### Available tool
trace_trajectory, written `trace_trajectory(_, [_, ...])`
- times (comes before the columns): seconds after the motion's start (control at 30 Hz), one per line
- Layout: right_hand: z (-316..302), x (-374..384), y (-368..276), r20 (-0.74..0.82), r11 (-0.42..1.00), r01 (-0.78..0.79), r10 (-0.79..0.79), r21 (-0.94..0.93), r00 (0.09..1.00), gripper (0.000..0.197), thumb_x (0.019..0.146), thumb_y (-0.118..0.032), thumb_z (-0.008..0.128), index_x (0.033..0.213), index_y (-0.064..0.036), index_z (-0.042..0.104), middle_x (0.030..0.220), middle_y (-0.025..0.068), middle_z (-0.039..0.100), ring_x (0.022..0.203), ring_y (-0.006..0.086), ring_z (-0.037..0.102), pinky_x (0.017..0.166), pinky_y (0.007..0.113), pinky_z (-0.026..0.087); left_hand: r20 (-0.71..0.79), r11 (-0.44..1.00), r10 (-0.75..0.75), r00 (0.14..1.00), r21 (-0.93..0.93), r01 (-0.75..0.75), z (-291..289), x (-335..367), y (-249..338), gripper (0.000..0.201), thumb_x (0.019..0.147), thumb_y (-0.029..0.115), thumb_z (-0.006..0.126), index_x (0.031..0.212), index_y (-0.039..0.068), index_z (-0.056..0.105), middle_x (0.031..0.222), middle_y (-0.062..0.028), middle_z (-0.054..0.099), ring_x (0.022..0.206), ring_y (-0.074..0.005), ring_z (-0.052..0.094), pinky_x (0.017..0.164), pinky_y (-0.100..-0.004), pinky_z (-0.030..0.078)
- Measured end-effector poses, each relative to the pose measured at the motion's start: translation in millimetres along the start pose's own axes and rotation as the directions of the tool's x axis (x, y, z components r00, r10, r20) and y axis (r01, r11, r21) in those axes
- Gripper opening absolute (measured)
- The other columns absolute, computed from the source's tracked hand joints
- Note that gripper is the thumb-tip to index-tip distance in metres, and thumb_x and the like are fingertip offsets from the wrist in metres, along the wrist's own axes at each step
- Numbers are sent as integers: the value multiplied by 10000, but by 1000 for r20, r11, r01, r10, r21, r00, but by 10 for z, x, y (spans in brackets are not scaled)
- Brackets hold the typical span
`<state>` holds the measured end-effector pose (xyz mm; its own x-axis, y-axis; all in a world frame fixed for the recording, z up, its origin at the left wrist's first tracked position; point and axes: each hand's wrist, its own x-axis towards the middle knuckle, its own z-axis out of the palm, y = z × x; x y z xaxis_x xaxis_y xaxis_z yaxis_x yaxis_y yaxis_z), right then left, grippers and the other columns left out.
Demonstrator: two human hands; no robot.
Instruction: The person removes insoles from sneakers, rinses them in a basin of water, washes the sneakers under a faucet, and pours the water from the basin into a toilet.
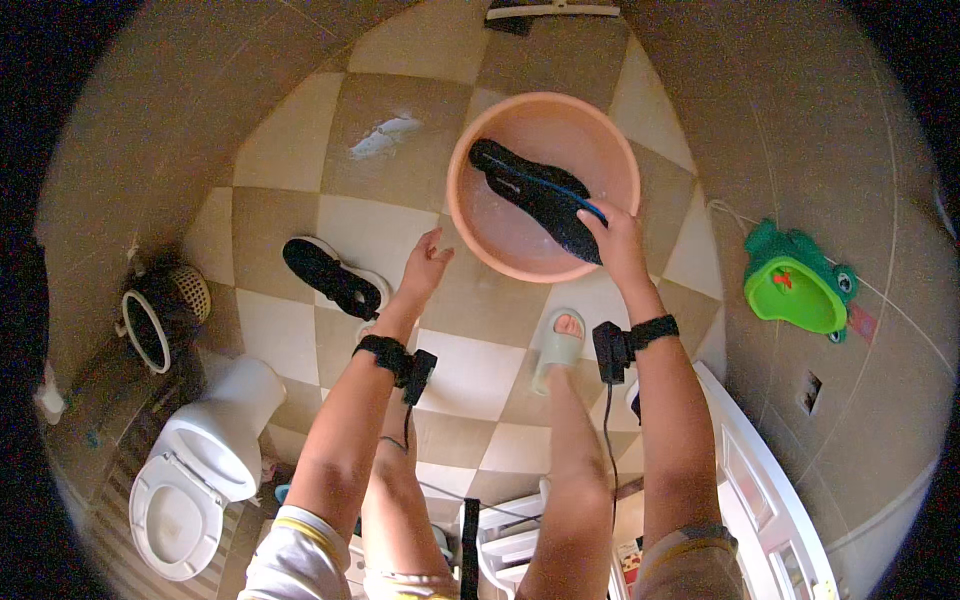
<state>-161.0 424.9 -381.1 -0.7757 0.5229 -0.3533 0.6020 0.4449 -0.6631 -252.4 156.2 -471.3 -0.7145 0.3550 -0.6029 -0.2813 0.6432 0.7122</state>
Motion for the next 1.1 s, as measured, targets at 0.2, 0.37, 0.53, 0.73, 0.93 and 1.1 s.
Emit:
trace_trajectory(0.2, [227, 171, 863, -50, 959, -240, 249, 149, 967, 445, 835, -294, 564, 1081, 74, 517, 1027, 256, 561, 986, 336, 537, 846, 362, 401, 244, 952, 86, 966, 266, -152, 160, -20, 912, 473, 758, 161, 554, 1207, 56, 446, 1258, -199, 422, 1147, -339, 425, 945, -393, 357])
trace_trajectory(0.37, [683, 242, 1440, 82, 968, -252, 251, 1, 964, 396, 799, -190, 605, 1101, 49, 512, 1091, 243, 533, 1033, 340, 508, 858, 386, 402, 266, 719, 244, 933, 595, -358, 610, 376, 897, 461, 839, 265, 514, 1265, 130, 402, 1338, -152, 325, 1262, -339, 251, 1012, -459, 268])
trace_trajectory(0.53, [911, 359, 1476, 130, 960, -277, 281, -47, 951, 334, 778, -145, 601, 1080, -13, 550, 1068, 193, 552, 993, 362, 508, 856, 406, 403, 301, 498, 168, 939, 796, -345, 1001, 845, 832, 459, 864, 291, 489, 1301, 234, 362, 1428, -42, 161, 1321, -280, 108, 1044, -533, 150])
trace_trajectory(0.73, [982, 558, 1404, 3, 986, -98, 99, -132, 995, 250, 799, -142, 579, 1002, 2, 562, 1062, 182, 534, 1030, 363, 468, 885, 410, 374, 267, 260, 148, 952, 918, -298, 1133, 1174, 635, 526, 789, 348, 585, 1258, 192, 405, 1399, -30, 239, 1322, -266, 113, 1037, -545, 112])
trace_trajectory(0.93, [1158, 577, 1689, -146, 948, -275, 253, -158, 956, 502, 737, -202, 658, 1135, 4, 432, 1034, 261, 506, 985, 405, 480, 831, 459, 398, 285, 98, 58, 957, 952, -290, 1236, 1379, 755, 514, 791, 408, 566, 1200, 120, 448, 1229, -88, 474, 1212, -291, 355, 996, -500, 256])
trace_trajectory(1.1, [1080, 710, 1538, 116, 971, -221, 231, -95, 966, 462, 750, -199, 636, 1111, 24, 452, 1024, 253, 523, 987, 398, 487, 854, 442, 392, 216, 531, -74, 974, 835, -145, 1061, 1416, 414, 264, 870, 270, 457, 1075, 130, 546, 1004, -159, 590, 871, -300, 596, 744, -402, 482])
